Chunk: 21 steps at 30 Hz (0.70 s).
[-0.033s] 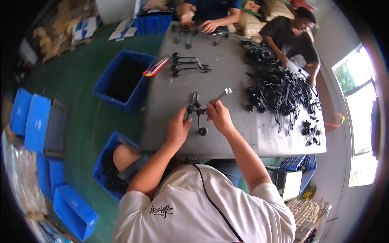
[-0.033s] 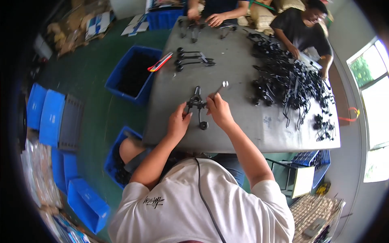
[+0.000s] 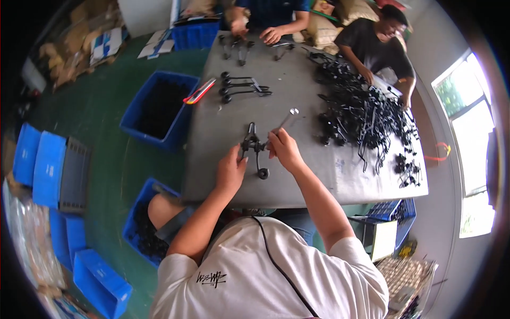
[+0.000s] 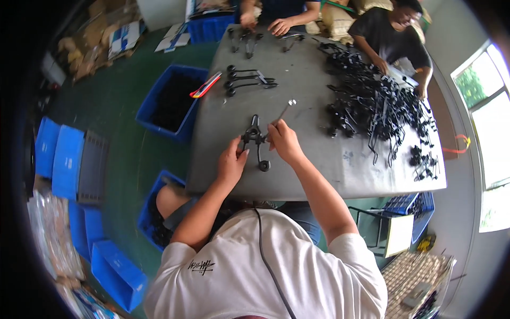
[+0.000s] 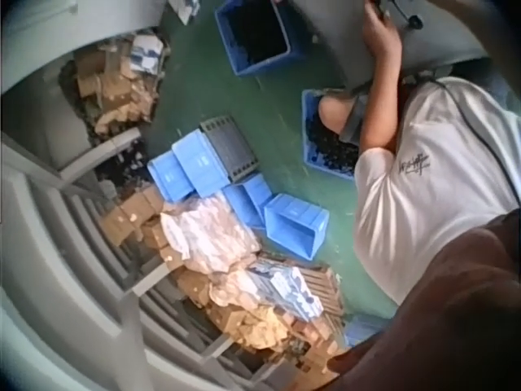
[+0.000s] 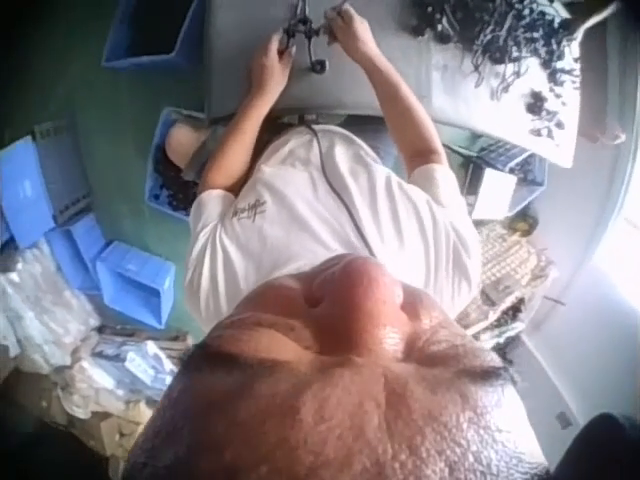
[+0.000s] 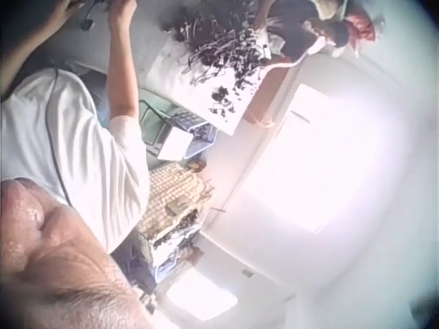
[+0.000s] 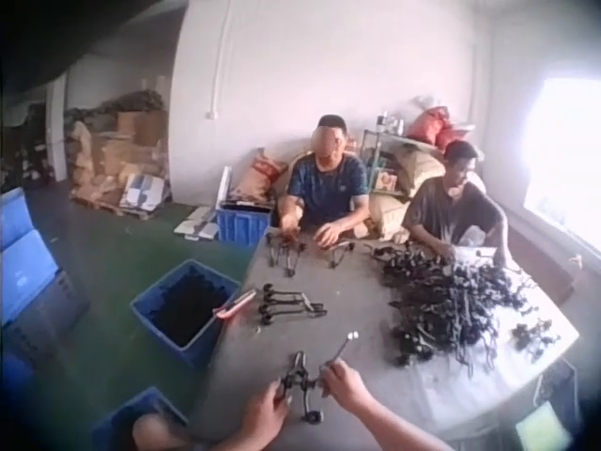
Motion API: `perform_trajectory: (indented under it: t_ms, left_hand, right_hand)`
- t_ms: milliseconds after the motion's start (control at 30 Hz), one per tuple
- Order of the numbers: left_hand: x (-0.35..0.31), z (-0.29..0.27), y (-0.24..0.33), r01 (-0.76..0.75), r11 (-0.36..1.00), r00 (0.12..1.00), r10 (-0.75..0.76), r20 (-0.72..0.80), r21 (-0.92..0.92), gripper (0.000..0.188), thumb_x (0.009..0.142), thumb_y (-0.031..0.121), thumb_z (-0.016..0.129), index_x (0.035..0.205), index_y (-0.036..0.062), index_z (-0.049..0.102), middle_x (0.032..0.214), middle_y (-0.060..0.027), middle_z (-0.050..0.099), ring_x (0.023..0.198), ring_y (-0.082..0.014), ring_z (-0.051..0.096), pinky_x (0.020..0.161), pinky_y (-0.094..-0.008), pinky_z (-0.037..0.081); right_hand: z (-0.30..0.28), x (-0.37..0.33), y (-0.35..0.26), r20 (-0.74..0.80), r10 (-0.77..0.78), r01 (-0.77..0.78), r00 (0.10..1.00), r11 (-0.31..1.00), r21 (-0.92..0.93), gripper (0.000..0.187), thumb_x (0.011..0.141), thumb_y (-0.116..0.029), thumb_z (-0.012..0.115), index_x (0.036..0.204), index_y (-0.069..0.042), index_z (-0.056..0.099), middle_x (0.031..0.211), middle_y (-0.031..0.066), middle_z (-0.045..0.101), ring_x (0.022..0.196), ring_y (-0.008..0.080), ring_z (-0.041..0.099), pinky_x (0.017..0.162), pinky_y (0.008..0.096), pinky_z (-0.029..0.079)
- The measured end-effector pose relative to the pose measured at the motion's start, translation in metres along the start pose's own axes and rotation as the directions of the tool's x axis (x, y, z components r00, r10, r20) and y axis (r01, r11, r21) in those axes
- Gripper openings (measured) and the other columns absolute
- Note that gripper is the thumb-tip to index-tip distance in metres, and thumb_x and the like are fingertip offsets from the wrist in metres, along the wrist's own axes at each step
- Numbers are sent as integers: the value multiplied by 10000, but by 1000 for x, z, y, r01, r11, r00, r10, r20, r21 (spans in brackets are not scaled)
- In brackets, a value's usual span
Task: Assembling complex metal and plastic components at a factory workbench.
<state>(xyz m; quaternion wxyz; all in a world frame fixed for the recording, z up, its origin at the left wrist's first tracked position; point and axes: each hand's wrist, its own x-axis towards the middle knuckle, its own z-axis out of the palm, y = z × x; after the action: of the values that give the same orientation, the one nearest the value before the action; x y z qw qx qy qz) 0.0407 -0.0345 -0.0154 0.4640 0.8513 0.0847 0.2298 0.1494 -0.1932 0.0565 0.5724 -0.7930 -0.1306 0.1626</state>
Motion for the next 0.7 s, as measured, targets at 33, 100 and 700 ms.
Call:
perform_trajectory:
  t_ms: [33,100,700]
  left_hand:
    - [1,0,1,1,1000,1000,-1,-12,16,483,838,80,739,1283,28,557,795,-154,678,731,-361,672,660,-459,529]
    - [3,0,2,-37,998,999,38,-16,59,496,849,88,735,1305,28,551,779,-160,669,712,-353,670,660,-450,529]
    - [-247,-316,-248,697,601,605,-200,-771,392,433,954,165,653,1319,-35,534,1130,-246,659,980,-395,654,859,-457,514]
  right_hand:
    - [-6,14,1,-32,-7,7,999,1000,7,268,1035,-262,540,961,-8,584,728,96,633,656,198,650,632,345,522]
    - [-15,38,10,192,134,-150,972,986,73,354,1032,-340,531,923,-6,580,715,72,615,633,168,603,607,345,497]
    - [-252,12,118,-528,-294,-151,797,750,-644,431,940,-404,645,1197,-58,645,1117,179,656,1043,374,641,903,454,517]
